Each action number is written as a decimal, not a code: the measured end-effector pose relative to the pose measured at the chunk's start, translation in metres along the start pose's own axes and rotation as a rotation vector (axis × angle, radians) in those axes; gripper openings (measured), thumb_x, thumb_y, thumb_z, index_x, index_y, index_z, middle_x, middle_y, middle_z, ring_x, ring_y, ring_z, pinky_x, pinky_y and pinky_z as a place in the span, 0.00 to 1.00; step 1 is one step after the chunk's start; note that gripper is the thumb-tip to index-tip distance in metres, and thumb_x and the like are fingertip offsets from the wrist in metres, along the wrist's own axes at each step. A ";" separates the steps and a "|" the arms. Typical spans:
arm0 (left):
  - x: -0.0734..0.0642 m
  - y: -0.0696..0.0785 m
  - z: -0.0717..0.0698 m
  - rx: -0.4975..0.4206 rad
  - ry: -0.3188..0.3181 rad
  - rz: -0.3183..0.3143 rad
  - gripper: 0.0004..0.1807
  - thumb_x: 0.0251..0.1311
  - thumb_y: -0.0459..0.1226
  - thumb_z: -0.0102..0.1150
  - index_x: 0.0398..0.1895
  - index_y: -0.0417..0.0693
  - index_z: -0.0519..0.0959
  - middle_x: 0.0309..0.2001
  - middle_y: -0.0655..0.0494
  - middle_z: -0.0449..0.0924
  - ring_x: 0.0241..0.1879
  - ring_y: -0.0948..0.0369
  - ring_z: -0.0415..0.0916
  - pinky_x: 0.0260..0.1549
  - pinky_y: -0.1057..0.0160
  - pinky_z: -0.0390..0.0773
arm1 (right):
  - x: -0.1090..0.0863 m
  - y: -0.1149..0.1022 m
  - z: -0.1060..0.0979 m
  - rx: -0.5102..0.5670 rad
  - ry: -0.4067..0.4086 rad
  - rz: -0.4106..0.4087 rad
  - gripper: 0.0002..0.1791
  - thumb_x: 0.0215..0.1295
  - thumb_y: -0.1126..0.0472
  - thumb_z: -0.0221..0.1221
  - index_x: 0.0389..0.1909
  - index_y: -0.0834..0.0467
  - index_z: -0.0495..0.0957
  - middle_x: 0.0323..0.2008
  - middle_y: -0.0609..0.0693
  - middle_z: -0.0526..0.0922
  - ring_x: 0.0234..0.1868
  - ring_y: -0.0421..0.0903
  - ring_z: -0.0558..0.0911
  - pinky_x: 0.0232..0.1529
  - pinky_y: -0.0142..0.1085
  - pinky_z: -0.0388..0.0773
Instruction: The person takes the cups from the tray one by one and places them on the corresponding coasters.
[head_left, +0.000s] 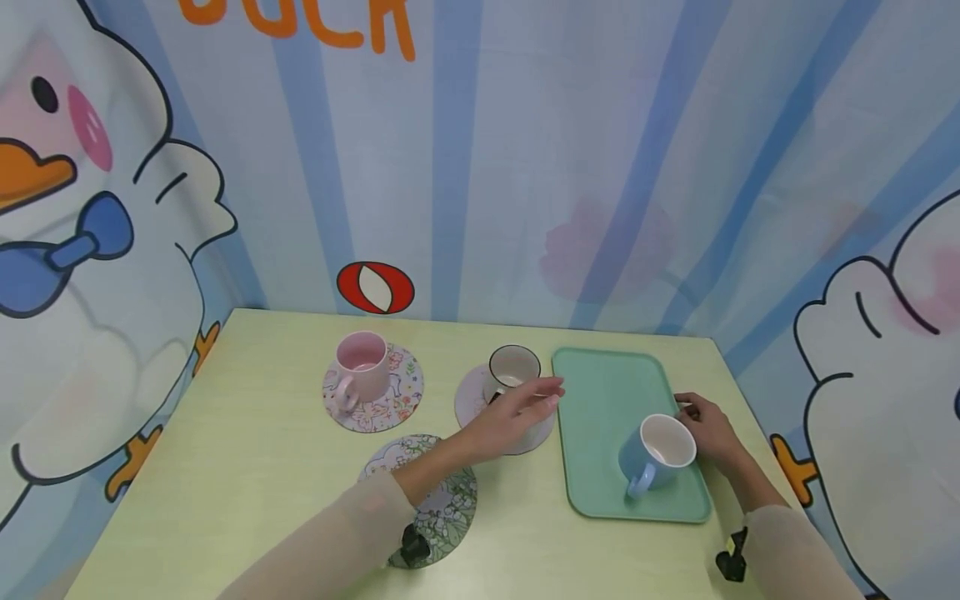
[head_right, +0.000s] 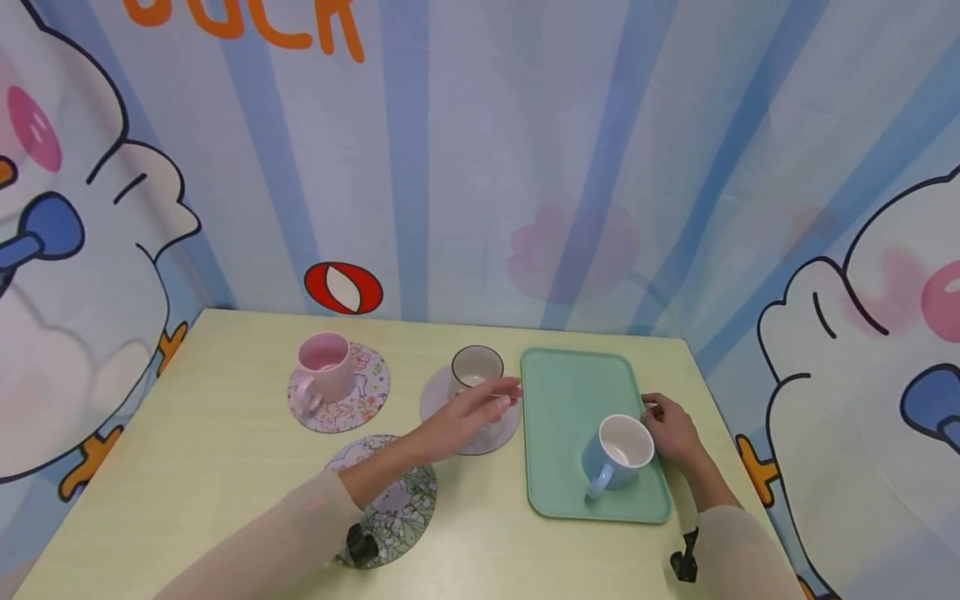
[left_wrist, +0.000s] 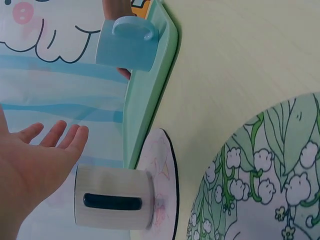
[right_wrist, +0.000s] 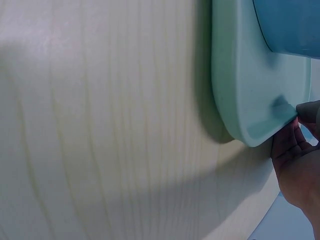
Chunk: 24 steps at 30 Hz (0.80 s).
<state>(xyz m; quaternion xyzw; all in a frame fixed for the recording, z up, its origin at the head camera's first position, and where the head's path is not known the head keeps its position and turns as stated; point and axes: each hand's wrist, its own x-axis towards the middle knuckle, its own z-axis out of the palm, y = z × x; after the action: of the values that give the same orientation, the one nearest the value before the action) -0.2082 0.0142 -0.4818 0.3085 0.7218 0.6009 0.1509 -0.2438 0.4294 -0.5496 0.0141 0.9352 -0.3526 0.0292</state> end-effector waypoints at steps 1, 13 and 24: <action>0.001 0.000 0.002 0.003 -0.004 0.001 0.29 0.85 0.51 0.43 0.82 0.52 0.64 0.76 0.54 0.70 0.74 0.57 0.67 0.70 0.54 0.70 | 0.000 0.000 0.000 -0.001 0.000 -0.002 0.23 0.78 0.67 0.51 0.68 0.74 0.70 0.48 0.71 0.81 0.47 0.62 0.81 0.46 0.49 0.78; 0.002 -0.009 0.016 0.040 -0.017 -0.019 0.29 0.84 0.54 0.42 0.82 0.56 0.64 0.75 0.58 0.72 0.73 0.59 0.68 0.68 0.58 0.72 | -0.002 -0.001 -0.001 -0.016 -0.012 -0.046 0.21 0.78 0.69 0.53 0.67 0.74 0.71 0.45 0.67 0.83 0.43 0.54 0.82 0.43 0.45 0.77; 0.005 -0.020 0.033 0.006 -0.022 -0.068 0.30 0.84 0.55 0.43 0.81 0.55 0.65 0.74 0.53 0.73 0.72 0.60 0.70 0.68 0.57 0.72 | -0.004 -0.005 -0.002 -0.016 -0.005 -0.058 0.21 0.78 0.69 0.52 0.67 0.75 0.70 0.45 0.69 0.82 0.43 0.57 0.82 0.43 0.46 0.77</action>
<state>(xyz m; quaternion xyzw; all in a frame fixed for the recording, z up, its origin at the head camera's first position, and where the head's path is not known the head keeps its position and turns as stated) -0.1976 0.0410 -0.5079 0.2908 0.7319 0.5900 0.1781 -0.2398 0.4270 -0.5450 -0.0142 0.9379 -0.3460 0.0215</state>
